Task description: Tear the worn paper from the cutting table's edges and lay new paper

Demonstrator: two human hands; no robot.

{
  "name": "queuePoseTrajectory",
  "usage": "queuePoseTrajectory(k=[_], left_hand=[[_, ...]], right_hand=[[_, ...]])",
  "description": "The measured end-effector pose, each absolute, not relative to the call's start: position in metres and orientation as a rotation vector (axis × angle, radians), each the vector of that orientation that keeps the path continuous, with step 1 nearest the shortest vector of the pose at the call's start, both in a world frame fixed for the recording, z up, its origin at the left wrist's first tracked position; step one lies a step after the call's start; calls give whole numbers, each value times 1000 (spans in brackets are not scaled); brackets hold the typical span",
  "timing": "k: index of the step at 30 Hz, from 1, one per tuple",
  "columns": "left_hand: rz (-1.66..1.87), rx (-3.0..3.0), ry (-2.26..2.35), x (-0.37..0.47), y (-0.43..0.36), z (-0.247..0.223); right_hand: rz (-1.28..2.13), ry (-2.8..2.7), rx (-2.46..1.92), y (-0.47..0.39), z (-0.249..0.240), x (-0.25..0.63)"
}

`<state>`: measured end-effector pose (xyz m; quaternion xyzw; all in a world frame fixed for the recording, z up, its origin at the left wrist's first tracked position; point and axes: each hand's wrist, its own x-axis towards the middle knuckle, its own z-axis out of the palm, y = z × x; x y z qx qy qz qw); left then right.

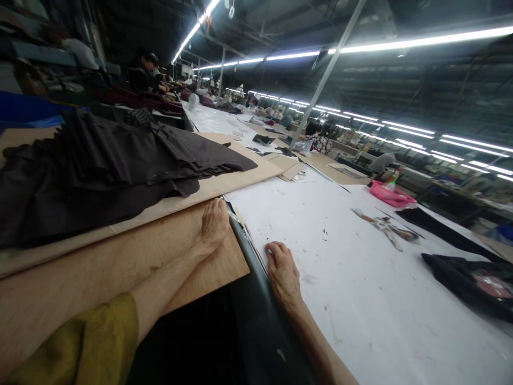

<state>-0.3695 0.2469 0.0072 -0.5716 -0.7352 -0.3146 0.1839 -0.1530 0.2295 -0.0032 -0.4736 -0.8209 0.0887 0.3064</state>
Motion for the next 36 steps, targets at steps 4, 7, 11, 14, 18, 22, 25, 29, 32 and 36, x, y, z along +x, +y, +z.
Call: queuePoseTrajectory(k=[4,7,11,14,18,22,25,29,32,36], left_hand=[[-878,-1540,-2083,-382,248,11],[-864,-1458,-2109,-394,248,12],[-843,-1380,-2141,-409,248,13],[-837,-1355,-2157,-415,247,13],[-846,-1380,-2160,-415,246,13],[-923,-1352,-2199,-421,244,15],[-1052,-1212,-2274,-436,242,19],[-1298,-1078,-2331,-452,239,21],[-1567,-1023,-2331,-457,241,24],[-2026,-1148,-2273,-449,240,39]], right_hand=[[234,-2174,-1249,229,-3,-154],[228,-2170,-1257,228,-2,-155],[226,-2170,-1258,227,-1,-155],[222,-2175,-1258,228,-2,-155],[212,-2181,-1262,229,-3,-154],[205,-2188,-1269,229,-3,-154],[198,-2193,-1271,228,-2,-154],[183,-2196,-1280,226,0,-155],[170,-2203,-1286,227,0,-155],[131,-2224,-1287,227,0,-155]])
